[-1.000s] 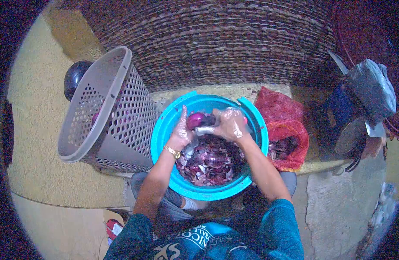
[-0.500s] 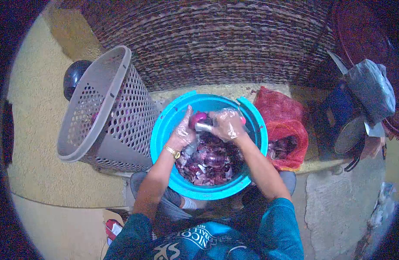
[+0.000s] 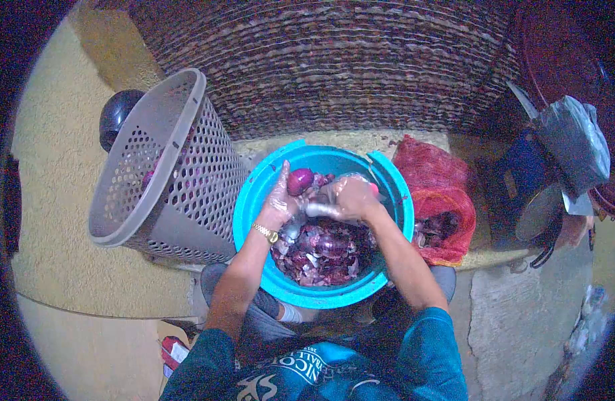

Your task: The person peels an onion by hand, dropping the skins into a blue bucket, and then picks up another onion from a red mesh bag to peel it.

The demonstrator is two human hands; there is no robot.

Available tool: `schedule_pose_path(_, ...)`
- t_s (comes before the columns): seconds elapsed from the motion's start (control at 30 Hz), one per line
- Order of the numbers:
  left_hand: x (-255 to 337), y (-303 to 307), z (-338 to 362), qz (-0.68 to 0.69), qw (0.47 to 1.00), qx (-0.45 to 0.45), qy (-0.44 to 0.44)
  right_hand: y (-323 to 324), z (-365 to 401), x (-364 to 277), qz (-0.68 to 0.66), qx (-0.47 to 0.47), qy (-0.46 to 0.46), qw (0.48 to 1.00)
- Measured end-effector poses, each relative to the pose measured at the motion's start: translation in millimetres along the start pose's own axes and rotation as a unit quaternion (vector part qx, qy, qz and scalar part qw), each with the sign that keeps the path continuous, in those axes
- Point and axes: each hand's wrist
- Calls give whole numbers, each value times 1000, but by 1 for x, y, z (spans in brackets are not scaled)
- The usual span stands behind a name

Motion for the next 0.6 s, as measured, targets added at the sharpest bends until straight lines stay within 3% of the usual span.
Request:
schedule_pose_path(0.1, -3, -5, 7, -3, 998, -46, -45, -5, -4, 4, 11, 61, -72, 996)
schedule_pose_path(0.17, -3, -12, 15, -28, 997, -9, -74, -9, -5, 12, 24, 92, -41, 995)
schedule_pose_path(0.23, -3, -12, 15, 28, 997, -50, -43, -5, -6, 11, 81, 30, -56, 995)
schedule_pose_path(0.37, -6, -18, 18, 21, 998, -21, -57, -3, -2, 9, 83, 38, -24, 996)
schedule_pose_path(0.47, -7, -7, 9, -63, 989, -16, -131, 1, 2, -1, 43, 100, -20, 994)
schedule_pose_path(0.53, -7, 21, -14, -53, 981, -136, -129, 7, 2, -9, 40, 130, -80, 987)
schedule_pose_path(0.6, -6, 12, -3, -67, 982, -140, -112, 9, 3, -12, 34, 140, -79, 986)
Point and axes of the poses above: each hand's wrist, its own z-axis away from the middle knuckle, its own y-axis out of the back of the hand, x = y × z, and after that the axes turned 10 degrees about -z, right-handed
